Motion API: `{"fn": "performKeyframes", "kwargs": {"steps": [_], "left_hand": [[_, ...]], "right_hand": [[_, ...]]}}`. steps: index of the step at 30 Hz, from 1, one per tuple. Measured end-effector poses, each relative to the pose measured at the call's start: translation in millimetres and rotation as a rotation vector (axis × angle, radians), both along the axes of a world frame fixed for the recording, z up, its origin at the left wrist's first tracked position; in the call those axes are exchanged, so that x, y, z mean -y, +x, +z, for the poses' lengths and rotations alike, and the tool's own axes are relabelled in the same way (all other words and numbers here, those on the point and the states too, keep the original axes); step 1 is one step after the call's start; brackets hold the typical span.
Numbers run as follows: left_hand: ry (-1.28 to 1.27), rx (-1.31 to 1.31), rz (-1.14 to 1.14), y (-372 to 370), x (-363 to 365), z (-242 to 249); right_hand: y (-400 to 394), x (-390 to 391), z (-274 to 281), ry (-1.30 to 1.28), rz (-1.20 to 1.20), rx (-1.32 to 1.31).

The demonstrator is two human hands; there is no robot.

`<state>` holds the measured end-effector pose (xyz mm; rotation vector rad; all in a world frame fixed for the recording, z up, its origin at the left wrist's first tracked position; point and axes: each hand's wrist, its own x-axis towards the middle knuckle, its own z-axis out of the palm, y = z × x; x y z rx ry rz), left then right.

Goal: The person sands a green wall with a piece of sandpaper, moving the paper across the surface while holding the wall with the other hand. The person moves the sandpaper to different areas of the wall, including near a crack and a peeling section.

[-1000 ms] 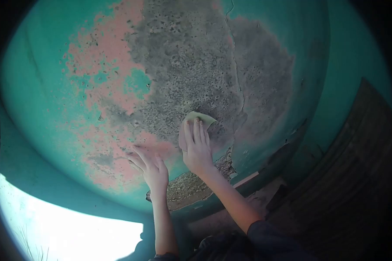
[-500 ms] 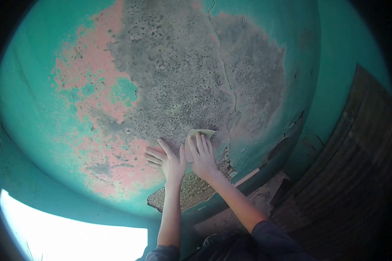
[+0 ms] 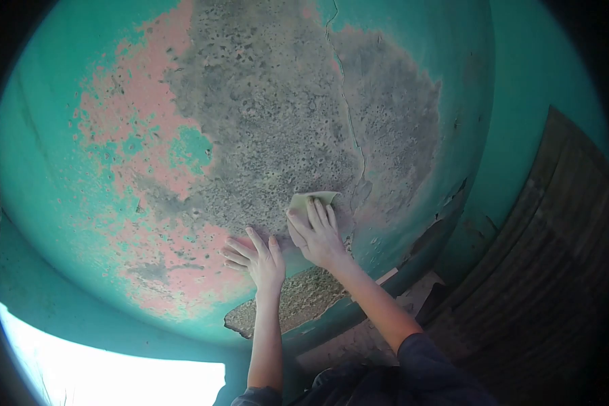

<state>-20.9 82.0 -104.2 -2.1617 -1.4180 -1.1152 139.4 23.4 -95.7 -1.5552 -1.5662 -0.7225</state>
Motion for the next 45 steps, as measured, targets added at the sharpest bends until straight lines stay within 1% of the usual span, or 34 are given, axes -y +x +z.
{"fn": "performKeyframes", "kwargs": {"steps": [1, 2, 3, 4, 6, 7, 9, 10, 13, 14, 15, 17, 18, 19, 20, 21, 22, 23, 24, 25, 26, 27, 29, 30, 31, 33, 34, 35, 38, 39, 41, 42, 43, 45], "left_hand": [[-0.001, 0.002, -0.004, -0.3, 0.2, -2.2], [0.026, -0.001, 0.006, -0.2, -0.4, -3.4], [0.056, -0.002, 0.015, 1.2, -2.1, -3.2], [0.058, -0.001, 0.01, 2.4, -2.5, -2.1], [0.031, 0.005, 0.008, 0.4, -0.9, -2.6], [0.032, 0.003, 0.002, 0.3, -0.6, -2.8], [0.049, -0.011, 0.021, 0.4, -1.4, -2.0], [0.048, -0.005, 0.016, 1.8, -0.1, -2.3], [0.026, 0.017, -0.011, -0.1, -0.6, -2.3], [0.049, 0.003, 0.013, 0.5, -1.4, -3.1], [0.071, -0.011, 0.036, 1.8, -2.4, -3.7], [0.053, 0.004, 0.014, 1.5, -0.3, -2.5], [0.036, 0.016, 0.004, 1.1, 0.5, -1.7], [0.042, 0.015, 0.005, 0.4, 0.0, -3.2], [0.061, -0.004, 0.018, -0.8, -0.8, -4.6], [0.081, -0.017, 0.031, 0.2, -1.4, -1.6], [0.085, -0.011, 0.028, -0.3, -2.0, 1.2], [0.024, 0.04, -0.029, -1.8, -0.2, 2.0], [-0.038, 0.093, -0.085, -0.4, 3.6, 2.6], [-0.034, 0.099, -0.086, 1.1, 5.0, 1.4], [-0.042, 0.093, -0.085, 0.1, 4.5, 1.6], [-0.05, 0.084, -0.083, -1.5, 3.1, 2.8], [-0.028, 0.088, -0.085, -1.6, 0.9, 2.1], [-0.014, 0.092, -0.089, -1.1, 2.2, 0.6], [-0.015, 0.094, -0.09, 1.3, 4.4, 1.3], [-0.066, 0.076, -0.071, -1.9, 4.8, 4.8], [-0.059, 0.066, -0.072, -4.0, 3.4, 5.6], [-0.059, 0.061, -0.065, -3.5, 2.9, 5.6], [-0.058, 0.06, -0.064, -2.4, 5.4, 3.8], [-0.047, 0.064, -0.068, -2.6, 5.3, 5.5], [-0.052, 0.051, -0.06, -4.9, 7.4, 7.6], [-0.066, 0.054, -0.056, -3.4, 7.8, 8.1], [-0.062, 0.057, -0.057, -1.9, 7.1, 8.9], [-0.084, 0.124, -0.143, -1.6, 8.2, 9.9]], "right_hand": [[12.7, -8.0, 28.2, -0.001, -0.004, 0.002], [24.3, -18.6, 60.9, 0.241, -0.046, -0.287], [30.1, -21.0, 81.6, 0.488, -0.087, -0.574], [30.8, -13.7, 87.5, 0.492, -0.092, -0.572], [29.2, 1.0, 90.7, 0.077, -0.028, 0.194], [33.5, 0.5, 93.4, 0.078, -0.034, 0.191], [44.1, -2.9, 104.0, 0.192, -0.148, 0.069], [45.2, 0.5, 104.9, 0.191, -0.153, 0.075], [41.5, 8.8, 108.5, -0.066, 0.031, 0.303], [44.8, 12.3, 111.5, -0.132, 0.057, 0.323], [43.3, 6.7, 115.3, -0.125, 0.047, 0.324], [35.1, -10.6, 119.3, 0.453, -0.173, -0.324], [28.3, -10.2, 112.5, 0.404, -0.194, -0.209], [33.1, -5.8, 102.3, 0.41, -0.193, -0.21], [43.1, 3.6, 92.0, 0.184, -0.071, 0.13], [46.9, 10.4, 93.5, -0.046, 0.05, 0.474], [47.4, 15.3, 95.9, 0.03, -0.022, 0.211], [44.5, 13.1, 95.7, 0.027, -0.025, 0.22], [38.9, 7.0, 94.3, 0.145, -0.097, 0.058], [35.3, 1.9, 89.7, 0.27, -0.167, -0.111], [43.4, 13.8, 77.4, 0.037, -0.044, 0.163], [47.9, 18.1, 78.6, 0.045, -0.046, 0.159], [53.4, 24.7, 77.9, -0.022, -0.006, 0.158], [45.6, 11.3, 79.7, 0.232, -0.123, -0.182], [45.7, 12.9, 74.6, 0.231, -0.124, -0.179], [36.2, 15.8, 62.1, 0.046, -0.121, 0.021], [43.5, 22.0, 59.3, -0.12, 0.024, 0.258], [47.7, 19.5, 59.3, -0.114, 0.022, 0.255], [53.5, 9.0, 73.3, 0.327, -0.23, -0.434], [58.6, 14.2, 69.9, 0.33, -0.225, -0.437], [67.5, 27.9, 57.6, -0.082, -0.107, 0.058], [70.5, 25.7, 58.0, -0.074, -0.109, 0.052], [75.2, 22.7, 59.7, 0.045, -0.153, -0.134], [84.1, 20.4, 61.7, 0.273, -0.234, -0.502]]}}
